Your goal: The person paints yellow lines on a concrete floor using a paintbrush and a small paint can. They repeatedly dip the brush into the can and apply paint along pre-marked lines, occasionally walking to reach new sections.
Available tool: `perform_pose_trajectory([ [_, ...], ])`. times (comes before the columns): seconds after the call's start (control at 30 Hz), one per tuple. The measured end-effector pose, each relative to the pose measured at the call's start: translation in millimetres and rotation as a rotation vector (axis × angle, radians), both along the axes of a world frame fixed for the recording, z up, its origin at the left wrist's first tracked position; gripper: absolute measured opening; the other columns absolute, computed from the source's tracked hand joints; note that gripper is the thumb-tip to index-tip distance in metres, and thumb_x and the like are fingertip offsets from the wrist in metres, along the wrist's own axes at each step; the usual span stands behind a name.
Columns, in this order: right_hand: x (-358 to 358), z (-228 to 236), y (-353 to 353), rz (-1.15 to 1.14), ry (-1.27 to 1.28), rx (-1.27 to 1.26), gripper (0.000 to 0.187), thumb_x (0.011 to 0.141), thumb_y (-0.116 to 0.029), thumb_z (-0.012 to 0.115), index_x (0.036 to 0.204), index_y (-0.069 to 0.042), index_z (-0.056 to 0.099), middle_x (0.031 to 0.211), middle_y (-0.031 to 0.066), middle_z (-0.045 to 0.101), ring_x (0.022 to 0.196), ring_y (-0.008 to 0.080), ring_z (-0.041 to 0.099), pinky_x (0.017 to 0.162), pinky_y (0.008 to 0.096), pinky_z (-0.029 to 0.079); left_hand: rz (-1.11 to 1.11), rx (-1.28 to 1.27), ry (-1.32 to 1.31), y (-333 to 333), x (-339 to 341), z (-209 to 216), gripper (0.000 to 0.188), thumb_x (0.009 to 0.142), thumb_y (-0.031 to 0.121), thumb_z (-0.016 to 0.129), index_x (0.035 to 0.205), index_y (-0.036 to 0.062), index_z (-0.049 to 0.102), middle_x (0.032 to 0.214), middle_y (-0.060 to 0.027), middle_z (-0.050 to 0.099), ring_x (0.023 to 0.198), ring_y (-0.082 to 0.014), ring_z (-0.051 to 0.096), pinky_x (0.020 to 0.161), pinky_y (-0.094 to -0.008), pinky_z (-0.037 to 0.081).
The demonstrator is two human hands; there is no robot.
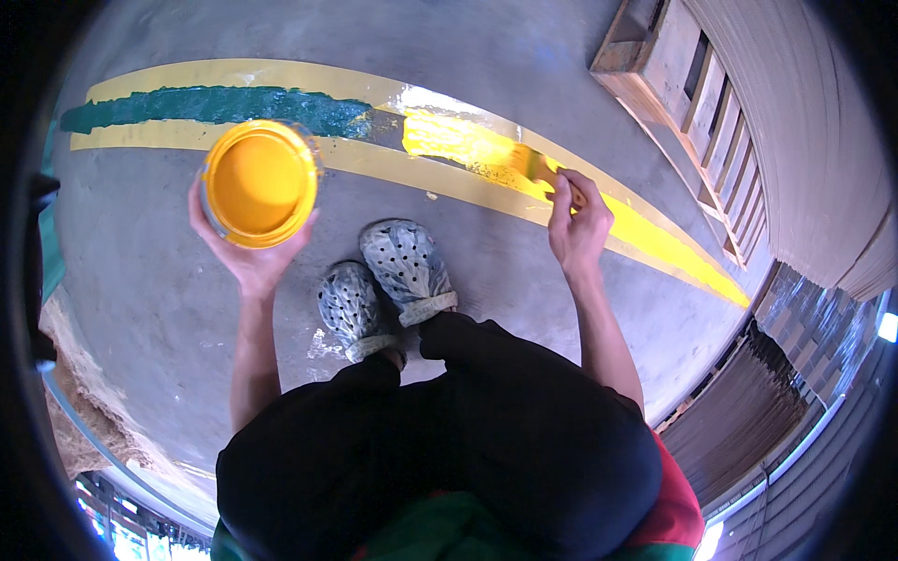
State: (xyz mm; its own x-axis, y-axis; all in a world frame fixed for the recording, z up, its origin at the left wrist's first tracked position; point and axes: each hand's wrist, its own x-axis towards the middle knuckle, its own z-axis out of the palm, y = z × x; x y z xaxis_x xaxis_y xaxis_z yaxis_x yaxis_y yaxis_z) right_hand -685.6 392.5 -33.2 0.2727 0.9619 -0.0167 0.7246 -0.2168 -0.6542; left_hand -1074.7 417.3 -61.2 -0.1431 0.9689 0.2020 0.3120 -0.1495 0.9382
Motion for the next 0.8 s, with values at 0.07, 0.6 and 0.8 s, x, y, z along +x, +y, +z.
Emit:
perform_pose_trajectory([
  [0.07, 5, 11, -8, 0.023, -0.309, 0.006, 0.015, 0.096, -0.005, 0.064, 0.106, 0.005, 0.065, 0.096, 0.0186, 0.073, 0.073, 0.0242, 0.073, 0.067, 0.0335, 0.061, 0.037, -0.002, 0.045, -5, -4, 7, 0.128, 0.056, 0.020, 0.098, 0.152, 0.0073, 0.014, 0.148, -0.0199, 0.035, 0.136, -0.0321, 0.044, 0.116, -0.0495, 0.037],
  [0.6, -63, -24, 3, -0.057, 0.252, -0.033, 0.020, 0.099, -0.011, 0.063, 0.108, 0.007, 0.068, 0.096, 0.0166, 0.074, 0.085, 0.0215, 0.075, 0.073, 0.0298, 0.060, 0.124, 0.012, 0.252, -10, -11, 21, 0.124, 0.059, 0.033, 0.096, 0.151, 0.0041, 0.018, 0.145, -0.0179, 0.037, 0.135, -0.0317, 0.044, 0.115, -0.0485, 0.037],
  [0.8, 25, 6, -45, -0.076, -0.270, -0.025, 0.016, 0.098, -0.007, 0.063, 0.108, 0.005, 0.067, 0.097, 0.0205, 0.074, 0.083, 0.0268, 0.076, 0.071, 0.0352, 0.063, 0.137, 0.023, 0.256, -9, -12, 20, 0.124, 0.059, 0.035, 0.096, 0.151, 0.0042, 0.019, 0.145, -0.0179, 0.037, 0.134, -0.0325, 0.044, 0.115, -0.0491, 0.037],
])
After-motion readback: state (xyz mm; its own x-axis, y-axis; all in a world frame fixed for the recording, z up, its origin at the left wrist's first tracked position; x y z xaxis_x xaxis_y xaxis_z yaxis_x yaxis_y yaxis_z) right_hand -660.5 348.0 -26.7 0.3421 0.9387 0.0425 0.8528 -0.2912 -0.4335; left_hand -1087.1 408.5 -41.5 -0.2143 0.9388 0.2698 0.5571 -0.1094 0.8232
